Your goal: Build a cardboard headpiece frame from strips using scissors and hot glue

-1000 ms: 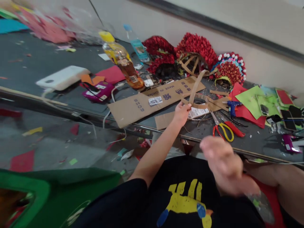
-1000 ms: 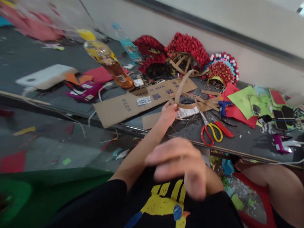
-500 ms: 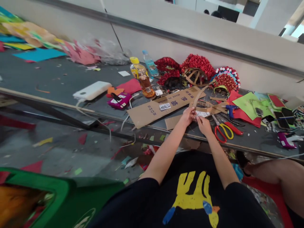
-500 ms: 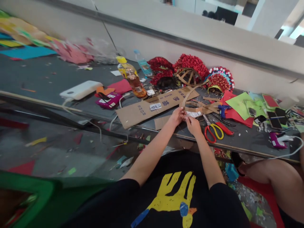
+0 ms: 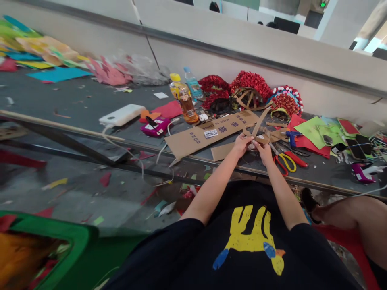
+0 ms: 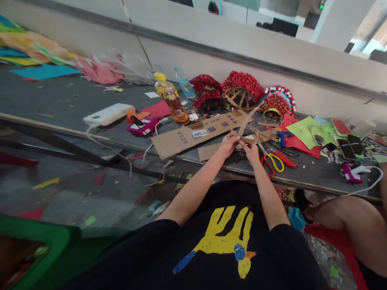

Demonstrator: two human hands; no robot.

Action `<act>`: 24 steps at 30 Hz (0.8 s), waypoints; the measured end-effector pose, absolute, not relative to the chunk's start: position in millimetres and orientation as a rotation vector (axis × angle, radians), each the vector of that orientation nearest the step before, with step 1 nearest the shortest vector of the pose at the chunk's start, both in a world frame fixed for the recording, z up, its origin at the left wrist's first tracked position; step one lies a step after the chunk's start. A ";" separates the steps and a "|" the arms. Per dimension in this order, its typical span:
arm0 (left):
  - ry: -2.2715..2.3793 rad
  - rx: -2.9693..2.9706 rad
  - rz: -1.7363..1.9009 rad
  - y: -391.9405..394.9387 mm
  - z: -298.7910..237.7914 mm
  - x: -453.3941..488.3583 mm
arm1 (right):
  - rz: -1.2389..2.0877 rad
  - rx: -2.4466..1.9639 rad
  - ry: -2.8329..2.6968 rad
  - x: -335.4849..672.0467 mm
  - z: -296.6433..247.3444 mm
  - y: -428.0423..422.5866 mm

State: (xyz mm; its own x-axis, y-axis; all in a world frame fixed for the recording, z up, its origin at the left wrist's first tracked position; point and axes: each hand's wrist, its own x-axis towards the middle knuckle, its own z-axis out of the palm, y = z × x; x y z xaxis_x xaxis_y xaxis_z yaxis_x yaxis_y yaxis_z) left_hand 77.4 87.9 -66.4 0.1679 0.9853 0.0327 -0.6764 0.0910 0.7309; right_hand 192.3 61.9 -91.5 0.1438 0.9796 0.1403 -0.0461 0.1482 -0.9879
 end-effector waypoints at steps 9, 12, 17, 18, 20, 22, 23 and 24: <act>0.571 0.763 1.300 83.2 -65.8 77.9 | 1.019 -1.092 -1.073 191.6 -88.6 61.0; 0.554 0.771 1.322 83.5 -68.4 77.7 | 1.043 -1.103 -1.078 191.1 -89.4 61.0; 0.549 0.787 1.342 83.7 -68.4 77.9 | 1.068 -1.107 -1.077 189.1 -88.9 60.4; 0.551 0.789 1.346 83.5 -68.0 78.0 | 1.074 -1.100 -1.075 188.7 -88.5 60.3; 0.546 0.795 1.352 83.3 -67.9 78.1 | 1.078 -1.087 -1.074 188.2 -87.8 60.2; 0.542 0.803 1.351 83.7 -69.0 78.1 | 1.069 -1.088 -1.070 188.1 -87.8 60.3; 0.545 0.805 1.348 84.0 -69.9 78.1 | 1.063 -1.087 -1.066 188.2 -88.0 60.3; 0.554 0.804 1.346 84.6 -70.9 78.1 | 1.058 -1.084 -1.064 188.4 -88.5 60.5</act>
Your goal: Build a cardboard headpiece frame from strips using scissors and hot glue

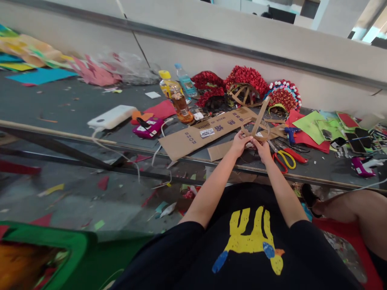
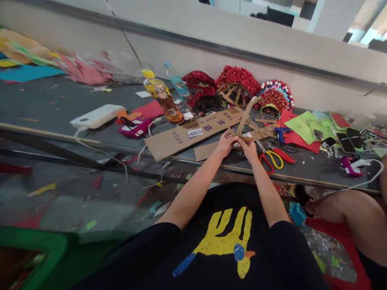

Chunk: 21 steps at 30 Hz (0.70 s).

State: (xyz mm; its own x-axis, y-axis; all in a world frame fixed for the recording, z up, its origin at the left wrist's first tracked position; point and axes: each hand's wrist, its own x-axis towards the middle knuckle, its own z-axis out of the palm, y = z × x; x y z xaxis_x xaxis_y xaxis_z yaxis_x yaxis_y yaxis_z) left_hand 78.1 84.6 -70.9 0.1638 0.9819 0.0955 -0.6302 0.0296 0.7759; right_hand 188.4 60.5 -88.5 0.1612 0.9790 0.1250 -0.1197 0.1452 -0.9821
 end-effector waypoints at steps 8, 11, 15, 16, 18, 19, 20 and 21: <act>0.525 0.824 1.341 88.0 -77.1 77.2 | 1.000 -1.054 -1.090 189.7 -95.3 63.0; 0.516 0.867 1.327 88.5 -78.6 76.2 | 1.005 -1.059 -1.097 190.5 -97.6 64.8; 0.507 0.877 1.323 88.9 -79.6 75.2 | 1.013 -1.066 -1.080 190.2 -99.1 66.2; 0.502 0.874 1.326 89.0 -79.6 75.1 | 1.012 -1.062 -1.071 190.0 -99.0 66.2; 0.497 0.876 1.332 89.1 -79.3 75.2 | 1.013 -1.058 -1.059 189.6 -97.9 65.5; 0.498 0.879 1.334 89.1 -79.2 75.4 | 1.019 -1.059 -1.059 189.6 -97.0 64.9; 0.500 0.882 1.333 89.1 -79.1 75.5 | 1.026 -1.061 -1.064 189.7 -95.9 64.3; 0.503 0.881 1.330 89.1 -79.1 75.6 | 1.033 -1.064 -1.071 189.9 -94.9 63.7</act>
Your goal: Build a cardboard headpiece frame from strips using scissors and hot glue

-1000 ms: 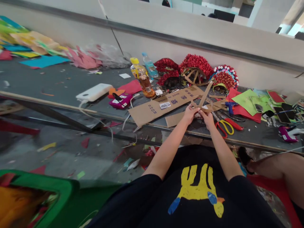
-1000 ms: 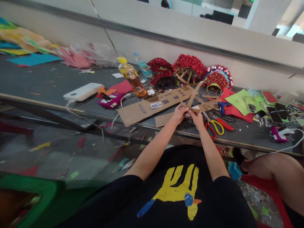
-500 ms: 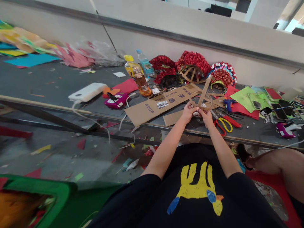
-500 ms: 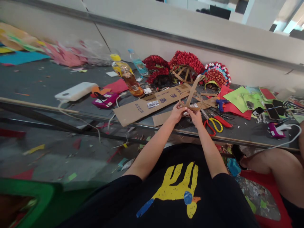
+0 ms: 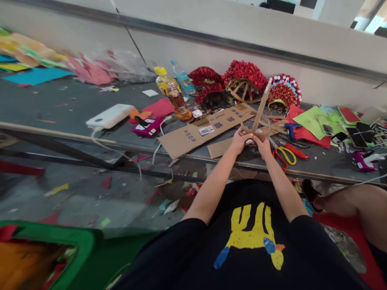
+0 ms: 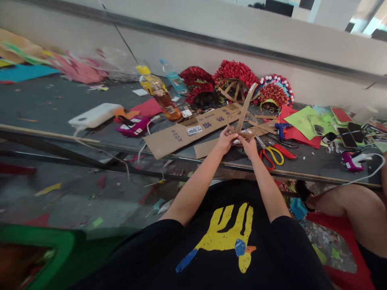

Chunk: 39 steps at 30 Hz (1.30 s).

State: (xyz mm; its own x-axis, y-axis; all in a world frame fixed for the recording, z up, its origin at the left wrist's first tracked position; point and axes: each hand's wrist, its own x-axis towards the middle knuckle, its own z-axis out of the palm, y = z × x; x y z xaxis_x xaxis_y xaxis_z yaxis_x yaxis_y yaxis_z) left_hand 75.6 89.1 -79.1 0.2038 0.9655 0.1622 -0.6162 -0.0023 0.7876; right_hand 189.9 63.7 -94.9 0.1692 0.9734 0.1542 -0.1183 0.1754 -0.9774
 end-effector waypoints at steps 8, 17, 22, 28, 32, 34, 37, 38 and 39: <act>0.513 0.870 1.315 90.2 -80.6 75.4 | 1.053 -1.073 -1.075 190.2 -91.0 62.2; 0.520 0.849 1.312 88.9 -78.2 75.7 | 1.051 -1.102 -1.091 189.7 -88.7 60.6; 0.523 0.856 1.308 88.3 -76.8 75.7 | 1.058 -1.097 -1.087 190.1 -89.0 61.1; 0.539 0.856 1.311 88.1 -77.0 75.9 | 1.053 -1.098 -1.078 189.9 -90.3 62.0; 0.526 0.858 1.329 88.5 -77.5 76.6 | 1.052 -1.100 -1.087 190.3 -91.4 62.8; 0.529 0.853 1.331 88.7 -77.3 76.8 | 1.048 -1.097 -1.094 190.6 -91.4 63.0; 0.538 0.856 1.324 88.8 -76.8 76.8 | 1.050 -1.100 -1.098 190.6 -91.1 62.9; 0.540 0.859 1.322 88.8 -76.7 76.8 | 1.053 -1.104 -1.095 190.6 -91.0 62.9; 0.541 0.859 1.322 88.7 -76.7 76.7 | 1.056 -1.108 -1.089 190.5 -91.0 62.9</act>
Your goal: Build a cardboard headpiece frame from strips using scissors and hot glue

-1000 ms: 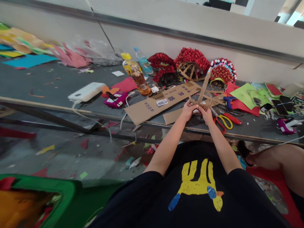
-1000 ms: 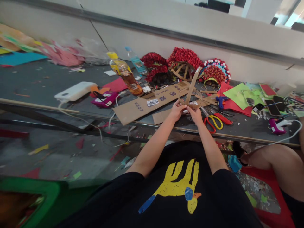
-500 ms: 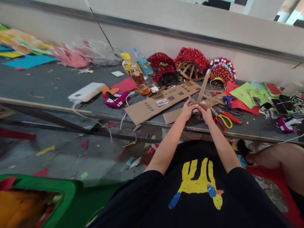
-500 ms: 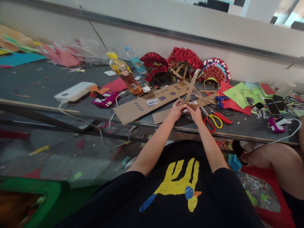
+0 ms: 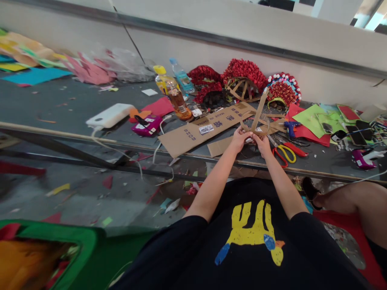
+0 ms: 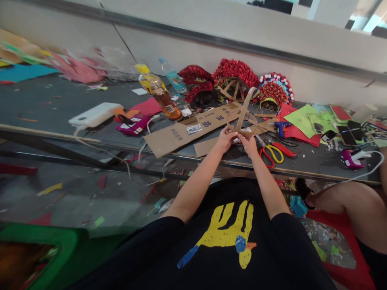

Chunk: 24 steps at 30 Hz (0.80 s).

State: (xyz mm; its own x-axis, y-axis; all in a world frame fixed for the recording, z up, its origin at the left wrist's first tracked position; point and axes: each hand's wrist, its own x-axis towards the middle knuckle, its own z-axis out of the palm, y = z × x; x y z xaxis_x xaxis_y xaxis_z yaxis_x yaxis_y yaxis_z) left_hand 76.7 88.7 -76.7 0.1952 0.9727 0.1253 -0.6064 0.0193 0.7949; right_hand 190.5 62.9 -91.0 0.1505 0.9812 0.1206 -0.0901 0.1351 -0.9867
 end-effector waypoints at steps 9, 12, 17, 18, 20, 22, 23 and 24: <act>0.532 0.869 1.315 88.7 -77.6 76.0 | 1.047 -1.109 -1.096 191.0 -92.8 63.3; 0.534 0.864 1.312 89.0 -77.8 76.1 | 1.051 -1.114 -1.092 190.8 -91.6 62.4; 0.539 0.846 1.312 88.8 -77.8 76.0 | 1.055 -1.119 -1.091 190.3 -89.2 60.2; 0.541 0.849 1.306 88.8 -77.8 75.9 | 1.056 -1.121 -1.093 190.3 -89.0 60.0; 0.538 0.860 1.302 88.9 -77.9 75.8 | 1.058 -1.121 -1.096 190.4 -89.1 60.0; 0.535 0.870 1.308 89.1 -77.8 75.8 | 1.059 -1.120 -1.097 190.6 -89.4 60.5; 0.535 0.871 1.311 89.1 -77.7 76.0 | 1.058 -1.121 -1.098 190.6 -89.7 60.8; 0.536 0.868 1.312 89.0 -77.4 76.1 | 1.057 -1.122 -1.097 190.7 -89.9 61.1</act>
State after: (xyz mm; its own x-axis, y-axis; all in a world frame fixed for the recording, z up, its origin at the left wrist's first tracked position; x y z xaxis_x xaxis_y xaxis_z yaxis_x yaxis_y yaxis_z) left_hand 76.1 89.0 -77.4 0.2069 0.9699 0.1286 -0.6019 0.0226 0.7982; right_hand 190.7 61.1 -89.9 0.1470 0.9825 0.1143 -0.0777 0.1267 -0.9889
